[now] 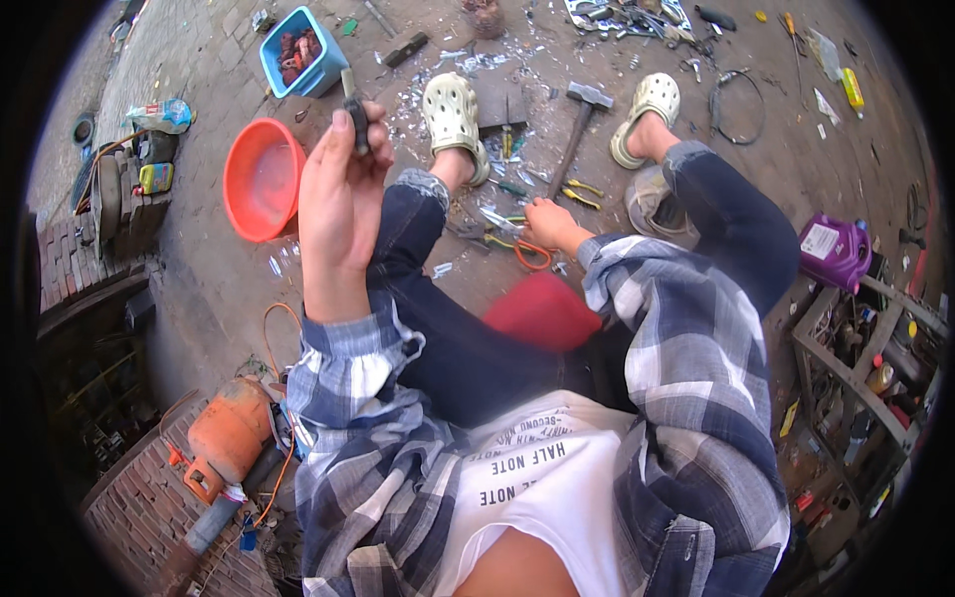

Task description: The person sits on the floor and uses a hammer and screwdriver to shape a small metal piece. They then use scissors to trim a wire and continue hammering the metal piece on a flat surface.

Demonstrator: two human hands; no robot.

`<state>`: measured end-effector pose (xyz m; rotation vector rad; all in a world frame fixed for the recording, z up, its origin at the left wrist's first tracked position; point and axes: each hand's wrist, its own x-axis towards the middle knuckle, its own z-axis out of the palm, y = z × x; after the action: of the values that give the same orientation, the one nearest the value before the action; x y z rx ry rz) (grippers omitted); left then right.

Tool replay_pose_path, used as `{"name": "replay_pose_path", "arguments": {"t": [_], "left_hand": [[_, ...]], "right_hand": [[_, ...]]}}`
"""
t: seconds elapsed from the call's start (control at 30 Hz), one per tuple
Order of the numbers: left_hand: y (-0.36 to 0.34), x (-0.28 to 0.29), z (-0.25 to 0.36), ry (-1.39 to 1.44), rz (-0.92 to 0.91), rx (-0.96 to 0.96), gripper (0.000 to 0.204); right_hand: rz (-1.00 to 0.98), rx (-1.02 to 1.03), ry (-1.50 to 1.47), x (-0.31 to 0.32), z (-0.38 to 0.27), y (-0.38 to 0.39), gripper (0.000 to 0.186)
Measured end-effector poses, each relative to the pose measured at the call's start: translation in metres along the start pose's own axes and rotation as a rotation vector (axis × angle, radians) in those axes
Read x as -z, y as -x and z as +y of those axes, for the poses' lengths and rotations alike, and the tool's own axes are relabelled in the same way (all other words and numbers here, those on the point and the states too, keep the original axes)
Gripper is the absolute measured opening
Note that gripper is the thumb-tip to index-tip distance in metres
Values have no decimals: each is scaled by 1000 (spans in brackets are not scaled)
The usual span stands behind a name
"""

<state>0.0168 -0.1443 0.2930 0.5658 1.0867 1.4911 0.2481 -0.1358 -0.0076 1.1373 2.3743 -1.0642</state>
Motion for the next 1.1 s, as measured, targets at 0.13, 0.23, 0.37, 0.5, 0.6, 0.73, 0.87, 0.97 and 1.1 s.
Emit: {"name": "replay_pose_path", "arguments": {"t": [0.13,0.23,0.37,0.5,0.6,0.73,0.87,0.97,1.1], "left_hand": [[-8,2,26,-247,34,-8,29],[-53,6,30,-523,-52,70,25],[-131,39,-29,-709,-225,206,26],[-199,87,-146,-821,-251,300,33],[-227,110,-214,-1107,-223,166,30],[-236,107,-259,-1538,-232,-117,25],[-242,109,-280,-1559,-187,-87,23],[-241,109,-284,-1499,-156,-150,20],[-240,120,-291,-1449,-113,-133,19]], "right_hand": [[221,-117,-145,-7,-3,-44,39],[265,-247,-153,-11,19,-58,40],[279,-222,-142,-30,24,-72,40],[264,-170,-126,-34,32,-79,33],[302,-104,-132,-27,35,-79,23],[384,-87,-178,-6,30,-77,17],[259,-49,-64,-8,23,-89,33],[218,21,49,-20,30,-97,37],[166,29,60,-16,23,-96,39]]}}
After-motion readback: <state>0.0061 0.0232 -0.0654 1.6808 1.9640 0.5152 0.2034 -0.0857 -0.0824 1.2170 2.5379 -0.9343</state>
